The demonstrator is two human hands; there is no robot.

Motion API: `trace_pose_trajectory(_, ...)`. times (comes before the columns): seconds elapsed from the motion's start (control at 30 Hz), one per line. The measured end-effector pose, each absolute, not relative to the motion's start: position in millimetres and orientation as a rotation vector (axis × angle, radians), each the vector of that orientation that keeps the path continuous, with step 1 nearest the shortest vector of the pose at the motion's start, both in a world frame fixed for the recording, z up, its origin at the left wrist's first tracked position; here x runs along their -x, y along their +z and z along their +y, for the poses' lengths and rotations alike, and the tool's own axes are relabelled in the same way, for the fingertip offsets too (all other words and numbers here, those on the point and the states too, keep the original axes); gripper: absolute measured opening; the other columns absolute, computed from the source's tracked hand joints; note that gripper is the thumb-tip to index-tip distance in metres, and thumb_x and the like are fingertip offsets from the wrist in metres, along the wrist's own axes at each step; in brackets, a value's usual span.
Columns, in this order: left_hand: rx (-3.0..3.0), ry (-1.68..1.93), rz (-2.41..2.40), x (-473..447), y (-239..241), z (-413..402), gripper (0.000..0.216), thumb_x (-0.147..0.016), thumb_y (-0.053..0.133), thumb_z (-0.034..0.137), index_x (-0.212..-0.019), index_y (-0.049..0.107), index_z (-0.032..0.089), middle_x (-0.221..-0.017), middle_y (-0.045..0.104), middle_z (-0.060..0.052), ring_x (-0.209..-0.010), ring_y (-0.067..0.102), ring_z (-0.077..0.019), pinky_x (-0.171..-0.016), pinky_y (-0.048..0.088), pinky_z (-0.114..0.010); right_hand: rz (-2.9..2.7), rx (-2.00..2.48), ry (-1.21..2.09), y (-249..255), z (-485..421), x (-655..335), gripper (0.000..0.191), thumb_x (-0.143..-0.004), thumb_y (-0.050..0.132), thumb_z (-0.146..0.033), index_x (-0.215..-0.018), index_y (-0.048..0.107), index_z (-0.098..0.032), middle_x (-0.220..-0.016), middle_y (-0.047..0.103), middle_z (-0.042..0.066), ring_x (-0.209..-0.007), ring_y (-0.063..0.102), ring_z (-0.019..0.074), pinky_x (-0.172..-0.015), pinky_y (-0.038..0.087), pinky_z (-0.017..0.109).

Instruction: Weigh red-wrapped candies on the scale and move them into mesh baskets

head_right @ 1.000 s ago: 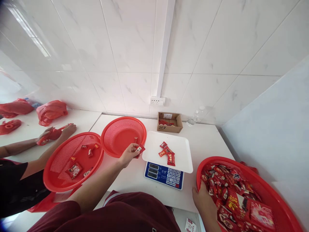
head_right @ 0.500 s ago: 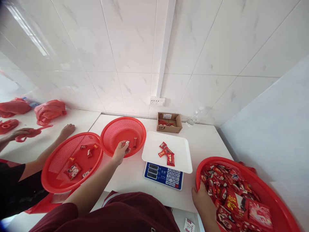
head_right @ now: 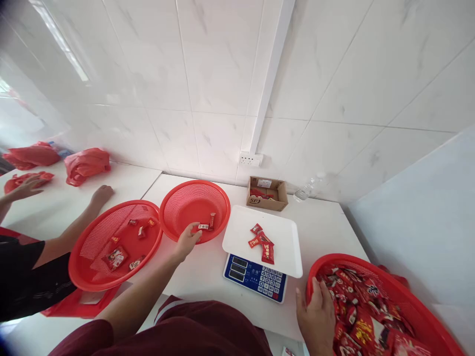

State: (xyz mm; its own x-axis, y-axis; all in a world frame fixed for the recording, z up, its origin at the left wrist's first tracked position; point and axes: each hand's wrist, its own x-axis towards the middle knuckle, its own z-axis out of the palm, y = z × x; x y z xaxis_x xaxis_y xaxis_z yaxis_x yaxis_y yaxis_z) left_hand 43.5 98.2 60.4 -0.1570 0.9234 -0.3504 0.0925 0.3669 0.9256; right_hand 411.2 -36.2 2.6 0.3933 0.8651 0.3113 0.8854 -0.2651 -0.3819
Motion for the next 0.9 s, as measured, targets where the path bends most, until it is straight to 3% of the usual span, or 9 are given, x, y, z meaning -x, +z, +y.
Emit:
trace_pose_trajectory(0.13, -1.027, 0.936, 1.562, -39, 59, 85, 0.038, -0.076, 0.064, 0.034, -0.110, 0.059, 0.019, -0.067, 0.059, 0.002, -0.070, 0.059, -0.0165, -0.074, 0.046, -0.031, -1.763, 1.845, -0.091, 5, 5, -383, 0.057, -0.086, 0.039, -0.052, -0.128, 0.047, -0.015, -0.133, 0.047, 0.019, -0.123, 0.044, 0.0328, -0.098, 0.040, 0.050)
trace_pose_trajectory(0.4, -1.163, 0.894, 1.528, -35, 48, 49, 0.035, -0.073, 0.060, 0.039, -0.101, 0.061, 0.018, -0.083, 0.066, -0.004, -0.074, 0.061, -0.0184, -0.071, 0.047, -0.032, -2.003, 2.046, 0.181, -2, 98, -337, 0.056, -0.087, 0.038, -0.048, -0.136, 0.042, -0.019, -0.145, 0.036, 0.014, -0.134, 0.031, 0.0302, -0.102, 0.036, 0.049)
trace_pose_trajectory(0.53, -1.187, 0.888, 1.515, -32, 41, 36, 0.032, -0.073, 0.057, 0.039, -0.097, 0.061, 0.018, -0.095, 0.066, -0.007, -0.074, 0.061, -0.0176, -0.071, 0.047, -0.032, -2.111, 2.041, 0.154, -9, 112, -334, 0.051, -0.089, 0.036, -0.046, -0.135, 0.044, -0.025, -0.145, 0.039, 0.009, -0.134, 0.032, 0.0278, -0.104, 0.031, 0.051)
trace_pose_trajectory(0.9, -1.209, 0.789, 1.524, -38, 34, 28, 0.029, -0.076, 0.053, 0.035, -0.098, 0.061, 0.018, -0.085, 0.063, -0.004, -0.076, 0.060, -0.0170, -0.073, 0.046, -0.031, -2.214, 1.752, 0.004, -12, 117, -338, 0.038, -0.089, 0.040, -0.042, -0.112, 0.063, -0.022, -0.117, 0.060, 0.009, -0.098, 0.054, 0.0236, -0.084, 0.043, 0.038)
